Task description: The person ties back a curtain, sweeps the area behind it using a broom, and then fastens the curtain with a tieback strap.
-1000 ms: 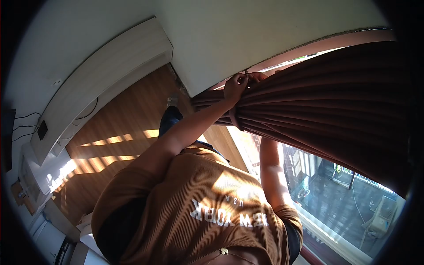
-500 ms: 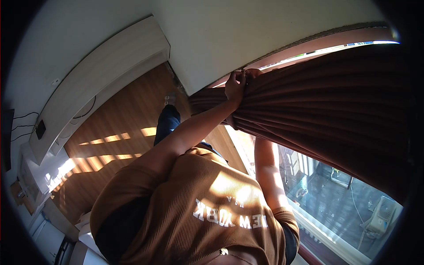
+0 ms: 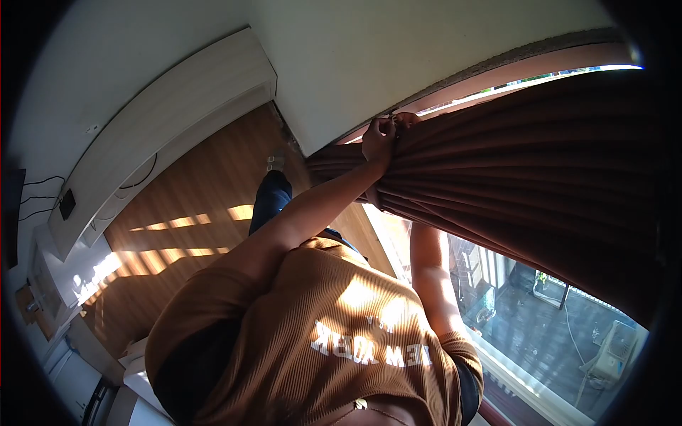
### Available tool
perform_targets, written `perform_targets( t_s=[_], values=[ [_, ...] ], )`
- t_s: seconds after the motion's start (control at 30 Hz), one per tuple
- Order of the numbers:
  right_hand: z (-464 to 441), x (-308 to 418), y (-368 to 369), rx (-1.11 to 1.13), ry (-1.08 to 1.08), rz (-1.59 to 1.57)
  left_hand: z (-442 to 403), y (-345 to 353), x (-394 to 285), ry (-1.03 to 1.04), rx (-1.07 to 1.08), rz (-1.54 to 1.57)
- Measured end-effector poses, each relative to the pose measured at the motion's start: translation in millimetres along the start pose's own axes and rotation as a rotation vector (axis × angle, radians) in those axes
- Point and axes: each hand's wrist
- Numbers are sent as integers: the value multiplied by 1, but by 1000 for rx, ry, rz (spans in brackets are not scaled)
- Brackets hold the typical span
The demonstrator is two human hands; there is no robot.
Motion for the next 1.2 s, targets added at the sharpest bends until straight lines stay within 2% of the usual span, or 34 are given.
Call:
perform_targets(
  t_s=[0.3,0.4,0.53,0.63,0.73,0.83,0.87,0.93,0.97,1.0,1.07,1.1,1.17,1.2],
  values=[
    [1,-3,0,-8,-1,-43,-5,3,10,41,8,56],
    [6,-6,0,-31,11,-97,-5,-7,19,171,155,171],
    [23,-21,-1,-72,38,-279,10,-42,26,411,326,-25],
    [43,-38,1,-105,78,-509,19,-62,40,220,519,67],
    [66,-56,8,-141,121,-708,33,-66,41,528,342,-11],
    [93,-73,18,-181,169,-875,40,-71,5,567,403,-143],
    [104,-79,23,-201,181,-925,42,-76,-14,512,477,-248],
    [125,-85,29,-239,197,-993,28,-68,-22,767,402,-289],
    [133,-86,30,-257,199,-994,21,-63,-25,893,364,-306],
    [140,-86,28,-268,199,-959,20,-60,-32,883,377,-289],
    [149,-74,17,-196,229,-636,18,-55,-31,823,373,-288],
    [149,-25,0,-347,178,-796,19,-53,-30,793,374,-289],
    [150,-11,2,-355,-15,-660,27,-56,-16,823,438,-318],
    [153,-5,11,-247,63,-733,33,-57,-1,822,502,-332]
  ],
)
Point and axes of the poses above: each hand's wrist, its own z-axis away from the middle knuckle, its own y-axis out of the palm, x = y × z, and after that the axes turned 13 degrees about x, right-handed
